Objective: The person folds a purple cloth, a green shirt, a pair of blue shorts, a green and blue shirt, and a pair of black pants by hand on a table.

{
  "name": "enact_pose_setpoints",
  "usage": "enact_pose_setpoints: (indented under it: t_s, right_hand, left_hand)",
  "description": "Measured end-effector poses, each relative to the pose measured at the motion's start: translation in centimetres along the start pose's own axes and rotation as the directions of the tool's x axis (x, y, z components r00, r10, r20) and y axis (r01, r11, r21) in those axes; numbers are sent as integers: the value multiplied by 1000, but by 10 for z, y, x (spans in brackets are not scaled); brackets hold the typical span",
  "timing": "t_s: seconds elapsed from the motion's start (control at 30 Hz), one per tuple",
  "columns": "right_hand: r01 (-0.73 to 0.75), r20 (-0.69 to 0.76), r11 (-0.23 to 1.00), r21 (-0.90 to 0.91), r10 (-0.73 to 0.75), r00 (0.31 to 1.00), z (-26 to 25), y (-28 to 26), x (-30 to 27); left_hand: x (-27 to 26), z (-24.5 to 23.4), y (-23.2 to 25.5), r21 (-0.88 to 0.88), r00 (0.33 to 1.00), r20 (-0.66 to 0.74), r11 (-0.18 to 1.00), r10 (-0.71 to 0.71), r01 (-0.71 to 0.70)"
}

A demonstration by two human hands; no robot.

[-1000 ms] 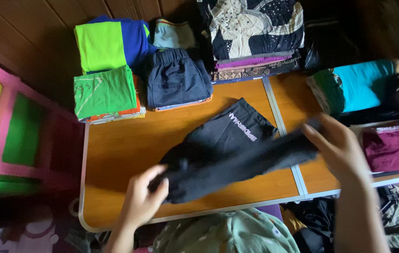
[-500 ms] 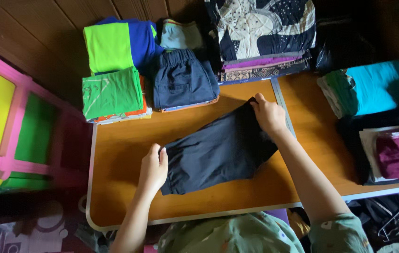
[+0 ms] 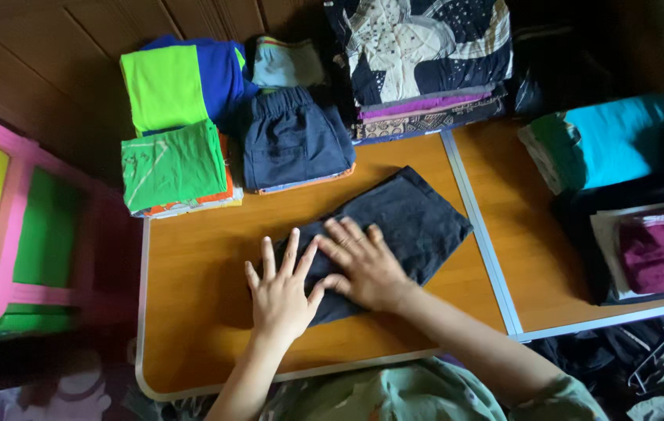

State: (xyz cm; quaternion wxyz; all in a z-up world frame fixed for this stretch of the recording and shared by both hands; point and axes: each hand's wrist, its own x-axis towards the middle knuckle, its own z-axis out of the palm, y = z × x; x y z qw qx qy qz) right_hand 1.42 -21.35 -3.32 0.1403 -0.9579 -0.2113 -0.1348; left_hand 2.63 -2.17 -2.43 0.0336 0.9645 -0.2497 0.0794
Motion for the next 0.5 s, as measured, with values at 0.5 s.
enact_pose_setpoints:
  t_s: [0.5]
  right_hand:
    - [-161,69,985,67,156,985,-32,12,-28]
  left_hand:
    - [4,-1,-28,-294,956,283,942,-76,161]
